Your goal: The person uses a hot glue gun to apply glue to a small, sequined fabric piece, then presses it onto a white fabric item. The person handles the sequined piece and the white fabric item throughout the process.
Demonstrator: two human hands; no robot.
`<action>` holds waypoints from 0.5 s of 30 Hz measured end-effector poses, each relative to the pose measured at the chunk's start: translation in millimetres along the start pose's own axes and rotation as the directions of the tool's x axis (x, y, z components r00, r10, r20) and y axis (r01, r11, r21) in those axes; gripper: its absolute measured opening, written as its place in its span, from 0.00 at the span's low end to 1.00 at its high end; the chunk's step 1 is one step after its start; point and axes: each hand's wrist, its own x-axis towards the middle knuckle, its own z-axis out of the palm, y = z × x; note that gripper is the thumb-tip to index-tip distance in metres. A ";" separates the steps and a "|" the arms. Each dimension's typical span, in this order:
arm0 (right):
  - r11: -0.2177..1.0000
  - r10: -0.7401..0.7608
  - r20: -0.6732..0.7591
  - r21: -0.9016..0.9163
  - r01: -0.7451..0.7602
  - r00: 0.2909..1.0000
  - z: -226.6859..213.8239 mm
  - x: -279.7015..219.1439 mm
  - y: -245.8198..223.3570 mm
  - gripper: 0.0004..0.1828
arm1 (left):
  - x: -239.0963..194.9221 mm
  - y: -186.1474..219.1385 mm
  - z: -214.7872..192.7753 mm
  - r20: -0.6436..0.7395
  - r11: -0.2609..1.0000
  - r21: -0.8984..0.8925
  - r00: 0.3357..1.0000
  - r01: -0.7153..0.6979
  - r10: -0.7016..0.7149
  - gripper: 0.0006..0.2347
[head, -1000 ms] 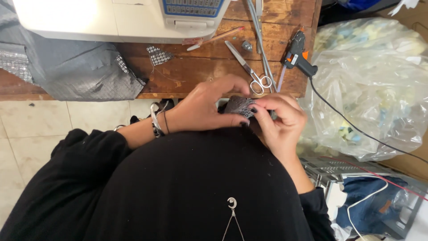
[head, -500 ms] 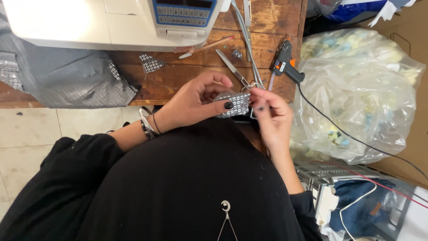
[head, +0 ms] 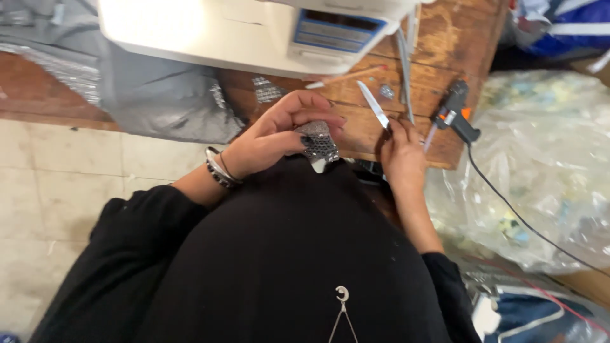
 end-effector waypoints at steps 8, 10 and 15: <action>0.992 -0.043 0.016 -0.117 0.045 0.999 -6.1 -12.9 5.6 0.23 | 1.6 -8.2 -21.1 -0.031 0.991 -0.119 0.998 -0.056 0.052 0.23; 0.986 0.018 0.075 -0.168 -0.006 0.997 -4.3 -17.8 9.3 0.25 | 4.8 -10.4 -24.2 -0.045 0.988 -0.128 0.996 -0.084 0.079 0.22; 0.966 0.257 0.264 -0.083 -0.243 0.930 -3.8 -16.4 4.4 0.23 | 13.8 14.8 -4.5 -0.067 0.938 0.302 0.978 -0.168 0.197 0.18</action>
